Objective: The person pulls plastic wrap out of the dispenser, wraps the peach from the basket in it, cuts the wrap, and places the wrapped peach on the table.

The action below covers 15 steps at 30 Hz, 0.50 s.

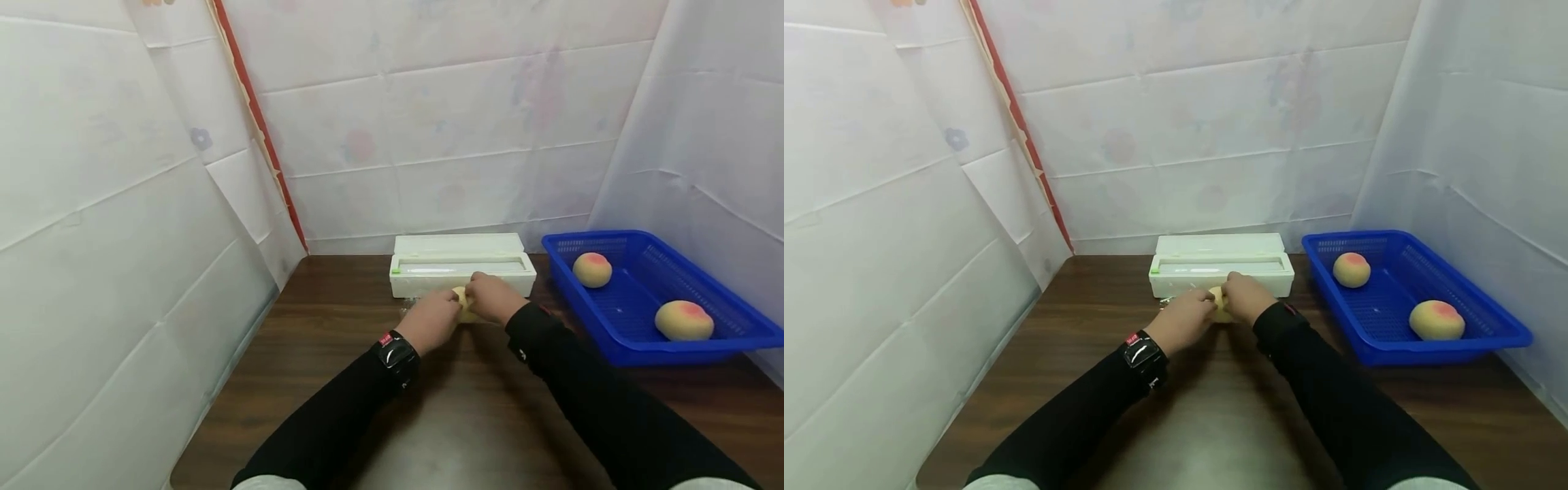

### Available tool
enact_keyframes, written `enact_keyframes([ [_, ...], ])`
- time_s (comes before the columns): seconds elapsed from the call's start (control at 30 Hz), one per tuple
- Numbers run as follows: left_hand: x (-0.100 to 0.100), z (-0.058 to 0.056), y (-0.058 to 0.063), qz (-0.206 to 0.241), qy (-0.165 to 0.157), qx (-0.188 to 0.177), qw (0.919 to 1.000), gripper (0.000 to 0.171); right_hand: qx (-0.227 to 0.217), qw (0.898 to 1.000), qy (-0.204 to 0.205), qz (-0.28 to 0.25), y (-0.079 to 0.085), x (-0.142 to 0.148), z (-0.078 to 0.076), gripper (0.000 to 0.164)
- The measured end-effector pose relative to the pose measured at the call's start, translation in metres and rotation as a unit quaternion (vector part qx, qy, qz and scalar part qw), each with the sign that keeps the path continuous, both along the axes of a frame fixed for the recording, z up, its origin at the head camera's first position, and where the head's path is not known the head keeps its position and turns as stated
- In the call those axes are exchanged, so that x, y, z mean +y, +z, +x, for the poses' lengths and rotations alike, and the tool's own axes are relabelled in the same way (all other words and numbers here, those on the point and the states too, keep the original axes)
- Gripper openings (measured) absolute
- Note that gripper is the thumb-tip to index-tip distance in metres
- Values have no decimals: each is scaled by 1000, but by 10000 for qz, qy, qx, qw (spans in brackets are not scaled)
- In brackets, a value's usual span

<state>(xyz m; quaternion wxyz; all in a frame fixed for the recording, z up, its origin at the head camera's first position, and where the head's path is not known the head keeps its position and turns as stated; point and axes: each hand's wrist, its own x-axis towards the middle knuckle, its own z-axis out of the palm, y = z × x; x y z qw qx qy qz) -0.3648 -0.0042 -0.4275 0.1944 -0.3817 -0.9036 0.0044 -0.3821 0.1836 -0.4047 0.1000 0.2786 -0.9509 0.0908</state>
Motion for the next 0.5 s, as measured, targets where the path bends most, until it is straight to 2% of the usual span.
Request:
enact_keyframes([
  [0.2,3,-2,-1,158,167,-326,9992,20,-516,9979,162,367,10,1,-20,9],
  [0.3,2,-8,-1,242,238,-458,9984,22,-682,9961,203,527,11,2,-29,21],
  [0.5,-2,-19,-1,382,448,-773,9953,30,-1276,9908,179,421,17,-1,-39,37],
])
